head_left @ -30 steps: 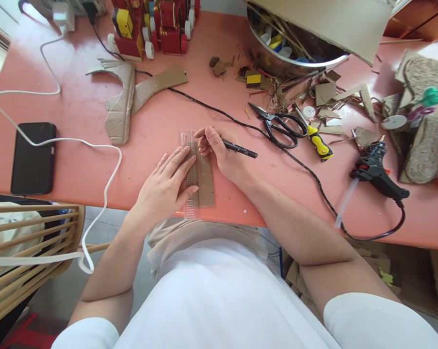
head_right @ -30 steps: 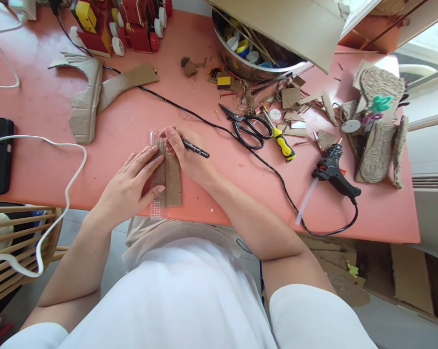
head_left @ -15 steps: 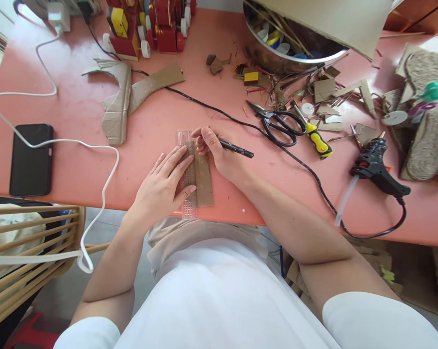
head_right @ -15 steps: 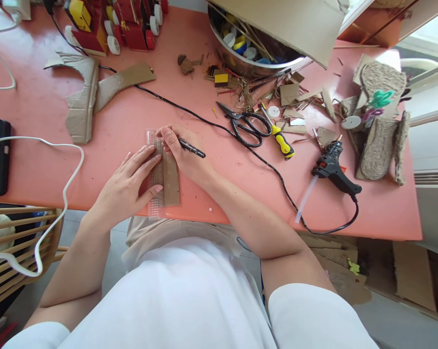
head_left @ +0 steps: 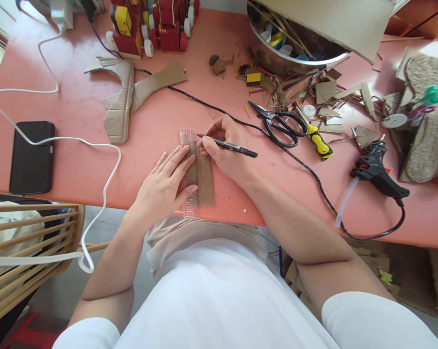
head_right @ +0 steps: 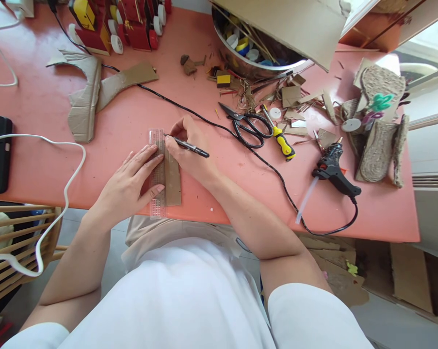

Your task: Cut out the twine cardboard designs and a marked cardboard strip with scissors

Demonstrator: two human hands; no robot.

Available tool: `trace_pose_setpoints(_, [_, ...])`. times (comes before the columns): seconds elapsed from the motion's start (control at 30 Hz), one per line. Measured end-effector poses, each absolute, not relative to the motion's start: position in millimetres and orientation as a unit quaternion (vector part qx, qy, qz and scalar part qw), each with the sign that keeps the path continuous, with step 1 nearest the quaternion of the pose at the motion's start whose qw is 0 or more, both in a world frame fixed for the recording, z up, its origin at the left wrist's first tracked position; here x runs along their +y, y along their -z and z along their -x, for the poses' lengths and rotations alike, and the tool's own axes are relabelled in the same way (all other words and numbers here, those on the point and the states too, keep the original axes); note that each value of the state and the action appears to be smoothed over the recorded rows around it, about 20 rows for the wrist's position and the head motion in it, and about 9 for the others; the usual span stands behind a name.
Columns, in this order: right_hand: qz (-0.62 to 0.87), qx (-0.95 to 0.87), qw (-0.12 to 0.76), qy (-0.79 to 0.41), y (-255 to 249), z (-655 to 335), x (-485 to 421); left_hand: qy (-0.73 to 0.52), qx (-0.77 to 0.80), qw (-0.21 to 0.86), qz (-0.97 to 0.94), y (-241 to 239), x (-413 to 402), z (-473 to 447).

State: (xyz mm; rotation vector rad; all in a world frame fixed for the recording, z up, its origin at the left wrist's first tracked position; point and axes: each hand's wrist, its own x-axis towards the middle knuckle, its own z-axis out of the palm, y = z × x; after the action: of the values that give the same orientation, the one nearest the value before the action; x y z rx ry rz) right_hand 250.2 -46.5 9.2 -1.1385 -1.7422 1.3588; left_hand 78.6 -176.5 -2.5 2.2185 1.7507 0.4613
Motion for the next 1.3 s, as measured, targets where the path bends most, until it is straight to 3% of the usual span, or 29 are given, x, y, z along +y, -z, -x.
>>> trace_pose_setpoints(0.2, [0.448, -0.677, 0.284, -0.510, -19, -251, -45, -0.160, 0.604, 0.141, -0.768, 3, -176, -78])
trace_pose_setpoints(1.3, [0.444, -0.714, 0.259, -0.475, -26, -248, -42, -0.158, 0.613, 0.157, -0.758, 1, -175, -80])
